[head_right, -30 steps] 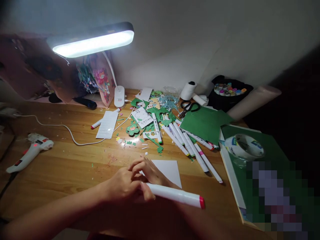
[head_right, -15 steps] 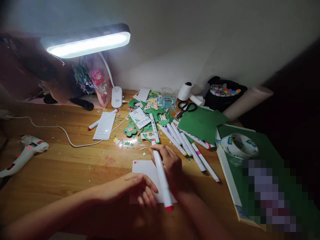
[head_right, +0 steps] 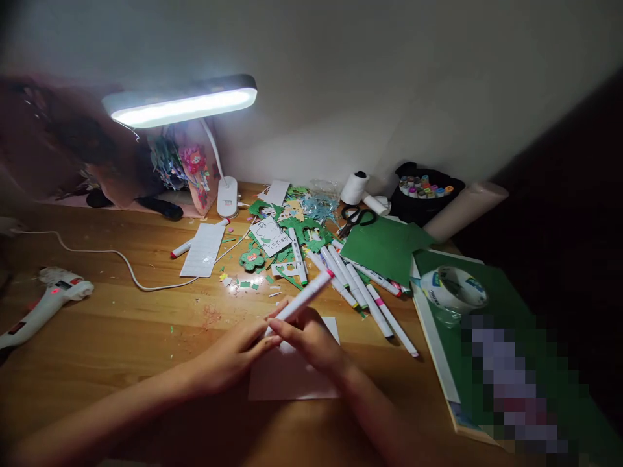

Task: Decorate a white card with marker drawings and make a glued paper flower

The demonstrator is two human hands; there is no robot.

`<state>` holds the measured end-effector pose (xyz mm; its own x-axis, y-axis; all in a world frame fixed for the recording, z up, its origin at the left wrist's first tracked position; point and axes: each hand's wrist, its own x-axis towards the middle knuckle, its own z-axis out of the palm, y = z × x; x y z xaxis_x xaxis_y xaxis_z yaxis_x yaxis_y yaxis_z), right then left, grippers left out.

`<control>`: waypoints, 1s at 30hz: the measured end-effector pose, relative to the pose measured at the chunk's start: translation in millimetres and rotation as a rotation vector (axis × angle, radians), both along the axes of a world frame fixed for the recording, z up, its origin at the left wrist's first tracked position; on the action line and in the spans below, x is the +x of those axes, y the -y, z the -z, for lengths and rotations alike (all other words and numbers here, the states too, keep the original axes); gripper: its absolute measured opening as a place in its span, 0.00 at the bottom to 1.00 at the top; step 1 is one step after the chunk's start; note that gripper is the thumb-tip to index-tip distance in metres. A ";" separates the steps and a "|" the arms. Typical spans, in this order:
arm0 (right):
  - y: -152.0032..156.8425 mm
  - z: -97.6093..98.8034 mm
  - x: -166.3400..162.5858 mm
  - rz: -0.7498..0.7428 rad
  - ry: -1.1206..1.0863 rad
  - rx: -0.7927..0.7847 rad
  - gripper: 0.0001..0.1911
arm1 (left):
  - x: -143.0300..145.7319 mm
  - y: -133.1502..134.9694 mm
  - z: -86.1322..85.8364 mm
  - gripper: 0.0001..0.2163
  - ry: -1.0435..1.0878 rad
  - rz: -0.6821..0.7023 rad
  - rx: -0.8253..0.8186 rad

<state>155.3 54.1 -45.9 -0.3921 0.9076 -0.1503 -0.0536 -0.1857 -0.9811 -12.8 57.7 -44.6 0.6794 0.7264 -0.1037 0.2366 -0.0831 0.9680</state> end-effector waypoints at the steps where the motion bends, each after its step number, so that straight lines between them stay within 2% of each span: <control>1: 1.5 -1.1 0.2 0.010 0.002 -0.010 0.13 | -1.0 -0.3 -2.2 0.11 -0.068 0.023 0.082; 6: 5.9 -3.9 4.9 0.006 -0.053 0.036 0.15 | -2.8 3.6 -6.0 0.13 -0.217 0.018 0.375; 10: 3.5 -2.8 8.1 0.025 -0.078 0.134 0.16 | -3.4 4.7 3.3 0.16 -0.245 -0.105 0.569; 14: -0.4 -1.1 5.1 0.082 -0.198 0.007 0.15 | -4.6 0.7 7.4 0.16 -0.220 -0.196 0.716; 18: -3.3 -1.1 2.1 0.100 -0.197 -0.065 0.14 | -6.1 -5.8 6.9 0.15 -0.243 -0.176 0.738; 21: -1.4 -4.0 1.4 0.084 -0.106 -0.056 0.14 | -5.6 -9.6 11.2 0.18 -0.246 -0.105 0.786; 25: 14.5 -14.9 -2.0 0.099 0.113 0.125 0.13 | 0.1 -4.2 14.0 0.22 -0.142 -0.039 0.873; 28: 30.4 -29.8 1.1 0.075 0.316 0.251 0.11 | 4.3 9.2 6.2 0.21 -0.038 -0.032 0.880; 30: 34.7 -44.3 14.1 0.101 0.444 0.331 0.15 | 2.2 19.6 -1.2 0.21 0.013 -0.011 0.827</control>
<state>169.3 19.4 -1.6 -0.2647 0.9642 0.0182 0.3758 0.1205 -0.9188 -10.6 38.1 -43.4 0.6690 0.5715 0.4751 0.2312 -0.7676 0.5978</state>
